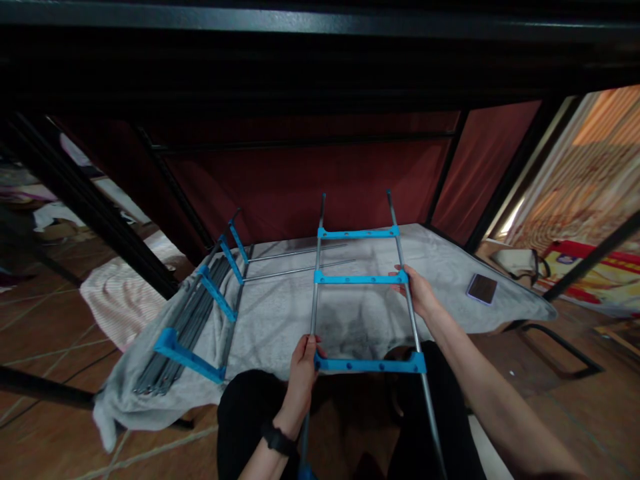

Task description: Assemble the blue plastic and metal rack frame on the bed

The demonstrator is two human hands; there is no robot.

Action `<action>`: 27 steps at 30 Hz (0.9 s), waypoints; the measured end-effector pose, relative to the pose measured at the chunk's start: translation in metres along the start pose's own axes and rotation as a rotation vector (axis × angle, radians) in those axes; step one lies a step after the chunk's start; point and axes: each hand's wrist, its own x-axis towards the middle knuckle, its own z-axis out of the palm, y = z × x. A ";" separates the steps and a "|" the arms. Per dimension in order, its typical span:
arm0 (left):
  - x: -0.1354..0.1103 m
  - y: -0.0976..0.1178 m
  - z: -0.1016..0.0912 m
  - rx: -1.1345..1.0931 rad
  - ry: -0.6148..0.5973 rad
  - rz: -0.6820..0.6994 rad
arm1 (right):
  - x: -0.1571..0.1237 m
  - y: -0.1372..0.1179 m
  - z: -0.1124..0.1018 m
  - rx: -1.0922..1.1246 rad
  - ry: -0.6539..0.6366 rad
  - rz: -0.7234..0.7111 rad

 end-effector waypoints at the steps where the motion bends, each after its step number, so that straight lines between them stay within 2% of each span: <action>1: -0.006 -0.006 -0.001 -0.005 -0.007 -0.029 | 0.003 -0.003 -0.001 0.010 -0.011 0.016; 5: -0.024 -0.024 -0.007 -0.017 -0.002 -0.067 | 0.011 -0.004 -0.005 0.020 -0.131 0.059; 8: -0.028 -0.025 -0.016 0.013 -0.038 -0.083 | 0.014 0.007 -0.008 -0.027 -0.099 0.031; 11: -0.025 -0.019 -0.028 0.079 -0.136 -0.131 | 0.014 0.022 -0.010 0.011 -0.099 0.039; 14: -0.010 -0.013 -0.035 0.025 -0.200 -0.194 | 0.013 0.031 -0.009 0.046 -0.127 0.061; 18: 0.025 -0.003 -0.030 -0.165 -0.136 -0.200 | 0.012 0.036 -0.003 0.049 -0.149 0.071; 21: 0.044 0.001 -0.020 -0.247 -0.171 -0.139 | 0.010 0.038 0.002 0.042 -0.151 0.055; 23: 0.046 0.000 -0.015 -0.301 -0.194 -0.117 | 0.008 0.040 0.002 0.044 -0.143 0.055; 27: 0.034 -0.007 -0.013 -0.368 -0.196 -0.128 | 0.001 0.045 0.002 0.050 -0.137 0.075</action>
